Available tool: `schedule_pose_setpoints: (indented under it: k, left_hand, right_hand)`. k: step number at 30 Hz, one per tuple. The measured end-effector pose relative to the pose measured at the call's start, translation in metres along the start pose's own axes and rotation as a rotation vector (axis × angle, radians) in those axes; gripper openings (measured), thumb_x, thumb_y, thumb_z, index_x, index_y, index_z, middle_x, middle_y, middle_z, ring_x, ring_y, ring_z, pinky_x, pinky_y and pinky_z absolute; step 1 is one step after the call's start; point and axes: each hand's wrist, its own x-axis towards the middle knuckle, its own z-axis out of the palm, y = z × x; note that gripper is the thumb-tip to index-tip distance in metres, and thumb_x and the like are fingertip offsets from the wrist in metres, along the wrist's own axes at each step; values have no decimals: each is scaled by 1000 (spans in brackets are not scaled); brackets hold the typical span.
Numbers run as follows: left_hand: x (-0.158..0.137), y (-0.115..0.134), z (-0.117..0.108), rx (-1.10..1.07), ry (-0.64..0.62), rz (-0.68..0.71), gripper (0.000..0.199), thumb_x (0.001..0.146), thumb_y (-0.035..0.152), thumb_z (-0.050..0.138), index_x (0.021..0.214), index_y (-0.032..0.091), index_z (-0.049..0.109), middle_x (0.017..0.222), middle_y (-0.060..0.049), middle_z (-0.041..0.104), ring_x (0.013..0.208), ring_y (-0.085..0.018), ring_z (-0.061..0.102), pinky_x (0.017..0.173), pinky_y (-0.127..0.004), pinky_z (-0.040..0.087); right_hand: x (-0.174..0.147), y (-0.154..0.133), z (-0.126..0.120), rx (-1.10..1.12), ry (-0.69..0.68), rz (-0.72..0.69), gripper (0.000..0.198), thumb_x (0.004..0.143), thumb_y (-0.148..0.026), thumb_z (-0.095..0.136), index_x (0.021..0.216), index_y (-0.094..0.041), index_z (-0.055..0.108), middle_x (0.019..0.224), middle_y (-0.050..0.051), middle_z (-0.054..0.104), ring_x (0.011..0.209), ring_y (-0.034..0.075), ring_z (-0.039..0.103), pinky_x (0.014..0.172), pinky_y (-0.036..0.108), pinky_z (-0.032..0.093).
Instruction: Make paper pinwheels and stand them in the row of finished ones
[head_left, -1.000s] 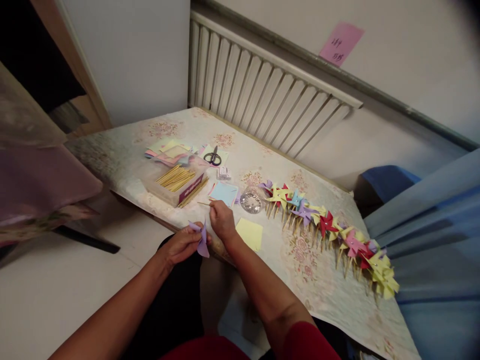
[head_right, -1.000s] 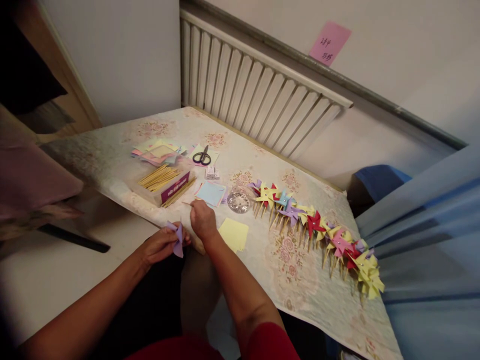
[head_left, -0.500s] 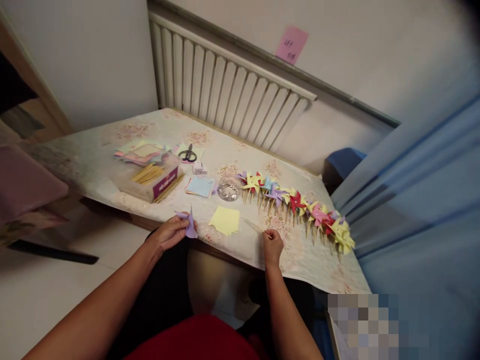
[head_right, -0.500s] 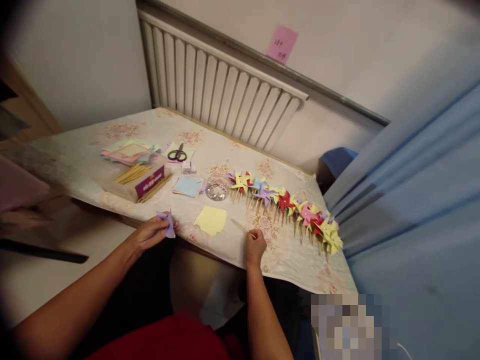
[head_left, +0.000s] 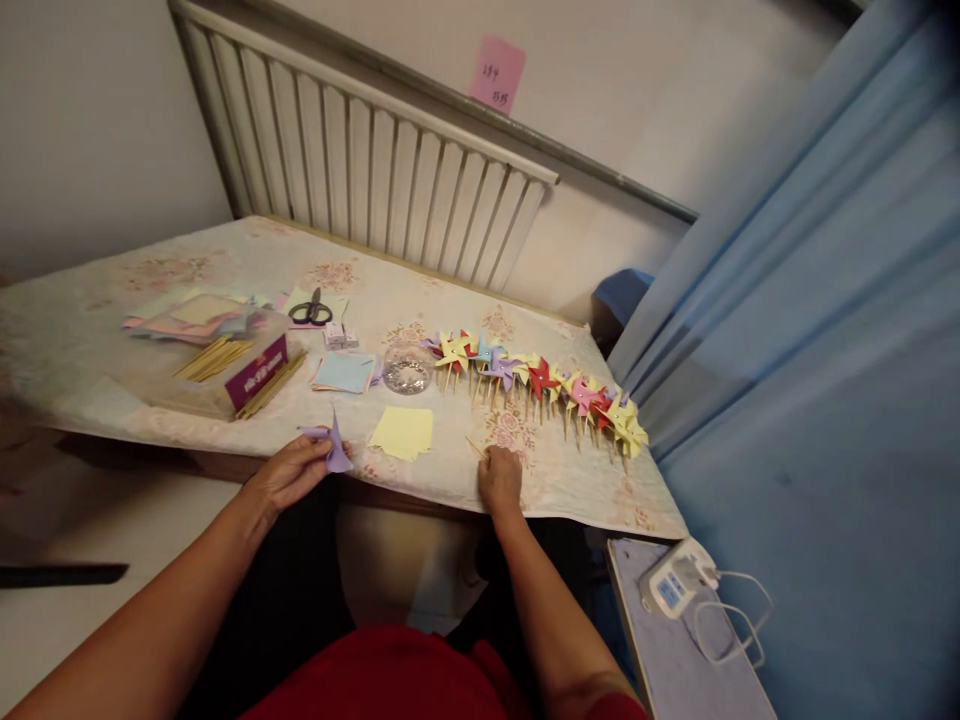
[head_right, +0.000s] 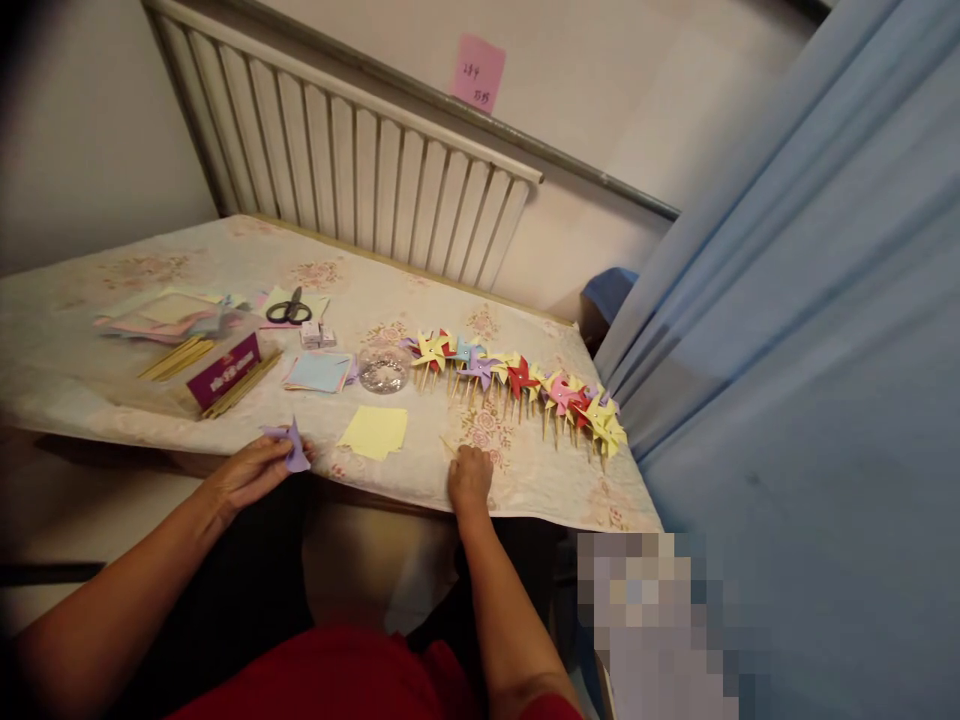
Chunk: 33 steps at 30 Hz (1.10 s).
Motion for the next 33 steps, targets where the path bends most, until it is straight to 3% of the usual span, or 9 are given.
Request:
schedule_pose_setpoints:
  k: [7, 12, 18, 21, 23, 25, 29, 33]
  left_hand:
    - [1, 1, 3, 9, 31, -9, 19, 66, -5, 72, 79, 8, 71, 75, -11, 74, 68, -19, 72, 70, -29, 63]
    - [1, 1, 4, 11, 36, -28, 18, 68, -6, 70, 79, 7, 71, 75, -11, 74, 68, -19, 72, 71, -29, 63]
    - [1, 2, 3, 17, 27, -32, 20, 65, -5, 73, 80, 8, 71, 76, -11, 74, 69, -18, 72, 72, -29, 63]
    - [1, 2, 3, 25, 34, -34, 16, 67, -3, 73, 78, 9, 71, 75, -10, 74, 68, -18, 72, 71, -28, 62]
    - [1, 1, 3, 27, 43, -36, 15, 69, -3, 72, 77, 10, 70, 74, -10, 74, 67, -18, 71, 71, -28, 62]
    - [1, 1, 4, 22, 46, -37, 16, 70, -4, 71, 78, 10, 69, 74, -10, 74, 68, -18, 71, 72, -28, 62]
    - [1, 2, 4, 18, 46, -45, 16, 74, -6, 64, 80, 8, 67, 75, -10, 74, 69, -18, 71, 73, -29, 62]
    - [-1, 4, 7, 28, 66, -50, 18, 76, -7, 60, 81, 9, 65, 73, -8, 74, 68, -16, 70, 72, -29, 62]
  right_hand:
    - [12, -16, 5, -3, -136, -66, 21, 89, -8, 46, 89, -15, 66, 95, 13, 65, 89, 23, 53, 79, 32, 37]
    - [18, -14, 4, 501, -70, 164, 22, 75, -2, 47, 76, -17, 63, 84, 9, 64, 87, 21, 54, 84, 31, 40]
    - [18, -14, -6, 745, -86, 329, 22, 71, -15, 45, 84, -17, 63, 65, -2, 59, 59, 15, 55, 58, 25, 43]
    - [7, -27, -20, 933, -116, 364, 34, 73, -24, 43, 101, -17, 62, 67, -4, 62, 46, 11, 49, 44, 21, 36]
    - [-1, -37, -36, 1248, -125, 435, 40, 73, -30, 48, 108, -16, 61, 68, -5, 63, 39, 7, 39, 38, 19, 27]
    - [-6, -47, -54, 1426, -117, 473, 44, 72, -34, 55, 111, -16, 60, 64, -7, 63, 35, 5, 32, 35, 18, 22]
    - [-9, -62, -88, 1549, -101, 482, 43, 70, -31, 59, 110, -15, 60, 57, -9, 60, 32, 3, 27, 34, 17, 16]
    - [-8, -72, -109, 1626, -75, 471, 34, 68, -28, 61, 99, -16, 63, 60, -7, 62, 35, 4, 38, 34, 17, 24]
